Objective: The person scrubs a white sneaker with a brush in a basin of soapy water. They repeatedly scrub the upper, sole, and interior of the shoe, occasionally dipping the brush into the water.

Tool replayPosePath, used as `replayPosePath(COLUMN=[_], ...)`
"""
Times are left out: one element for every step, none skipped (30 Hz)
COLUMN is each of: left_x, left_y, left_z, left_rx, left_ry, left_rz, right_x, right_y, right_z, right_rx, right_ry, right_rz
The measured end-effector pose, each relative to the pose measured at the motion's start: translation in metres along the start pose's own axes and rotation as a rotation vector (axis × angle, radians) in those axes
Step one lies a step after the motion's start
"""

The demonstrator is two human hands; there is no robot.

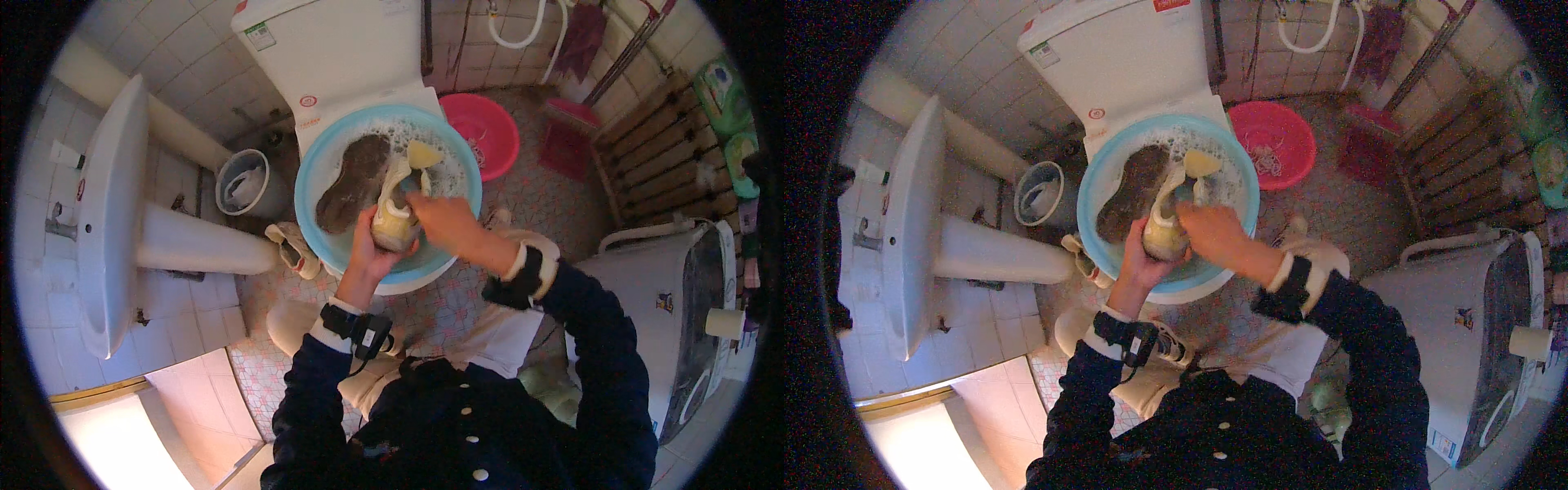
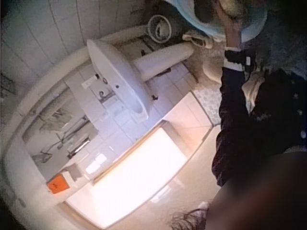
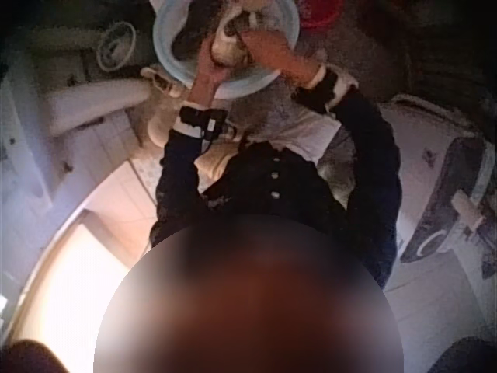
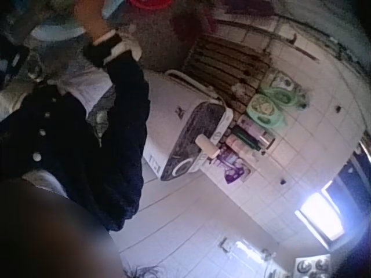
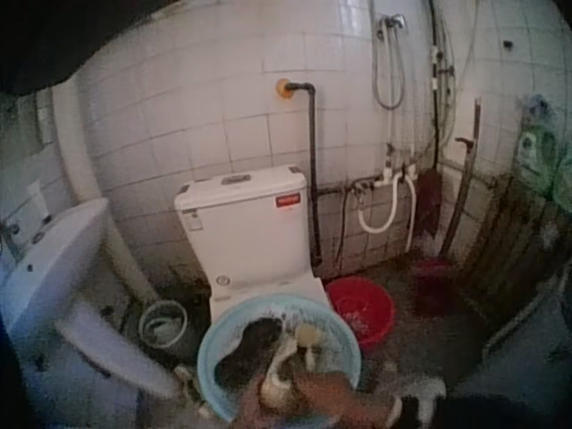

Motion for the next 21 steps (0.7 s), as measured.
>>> replayPosePath(left_x=[0.0, -0.001, -0.002, -0.002, -0.002, -0.003, -0.003, -0.002, -0.002, -0.001, -0.001, -0.001, -0.002, -0.003, -0.005, -0.005, -0.005, -0.005, -0.005, -0.004, -0.003], left_y=[-0.003, -0.005, -0.006, -0.006, -0.006, -0.005, -0.005, -0.004, -0.004, -0.003, -0.003, -0.001, -0.002, -0.002, -0.001, -0.001, -0.002, -0.003, -0.001, 0.0, -0.002], left_z=[0.0, 0.001, 0.002, 0.003, 0.003, 0.005, 0.005, 0.006, 0.005, 0.005, 0.005, 0.004, 0.003, 0.003, 0.003, 0.004, 0.005, 0.006, 0.007, 0.008, 0.007], left_rx=[-0.048, -0.076, -0.078, -0.076, -0.043, -0.028, -0.005, -0.004, -0.001, -0.004, -0.004, 0.02, -0.028, -0.041, -0.021, -0.044, -0.046, -0.084, -0.011, 0.012, -0.012], left_ry=[0.007, 0.023, 0.034, 0.03, 0.027, 0.033, 0.026, 0.025, 0.023, 0.017, 0.007, -0.002, 0.001, 0.015, 0.041, 0.029, 0.018, 0.006, 0.014, 0.011, 0.007], left_rz=[-0.018, -0.033, -0.053, -0.051, -0.054, -0.049, -0.061, -0.062, -0.065, -0.074, -0.078, -0.082, -0.07, -0.06, -0.049, -0.055, -0.061, -0.067, -0.068, -0.069, -0.067], right_x=[0.0, 0.001, 0.0, 0.001, 0.003, 0.003, 0.004, 0.002, 0.004, 0.003, 0.005, 0.001, 0.001, 0.002, 0.002, 0.002, 0.003, 0.004, 0.005, 0.003, 0.007], right_y=[0.001, -0.001, 0.002, 0.004, 0.005, 0.005, 0.006, 0.008, 0.007, 0.006, 0.004, 0.004, 0.003, -0.001, 0.001, 0.0, 0.003, -0.001, -0.001, 0.002, -0.003], right_z=[0.002, -0.001, 0.001, -0.006, -0.01, -0.013, -0.015, -0.012, -0.014, -0.01, -0.006, -0.001, 0.001, 0.0, 0.001, -0.001, -0.004, -0.006, -0.007, -0.005, -0.006], right_rx=[0.022, -0.045, 0.04, 0.039, 0.048, 0.026, 0.019, 0.097, 0.024, 0.035, -0.006, 0.048, 0.053, -0.03, 0.04, 0.026, 0.102, 0.036, 0.053, 0.156, 0.043], right_ry=[0.011, 0.008, 0.043, 0.067, 0.076, 0.076, 0.064, 0.065, 0.043, 0.033, -0.042, 0.018, 0.007, -0.019, -0.009, 0.0, 0.028, 0.034, 0.05, 0.092, 0.03], right_rz=[-0.045, -0.104, -0.07, -0.042, -0.009, 0.05, 0.121, 0.203, 0.129, 0.063, 0.023, -0.05, -0.099, -0.165, -0.122, -0.089, -0.032, -0.009, 0.026, 0.078, 0.053])
Point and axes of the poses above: each hand's wrist, its own z-axis away from the middle knuckle, its own y-axis out of the back of the hand, x = y × z, the point moved 4 cm from there along -z, towards the middle knuckle, and after that the axes turned 10 degrees about -x, right-handed, at the moved point
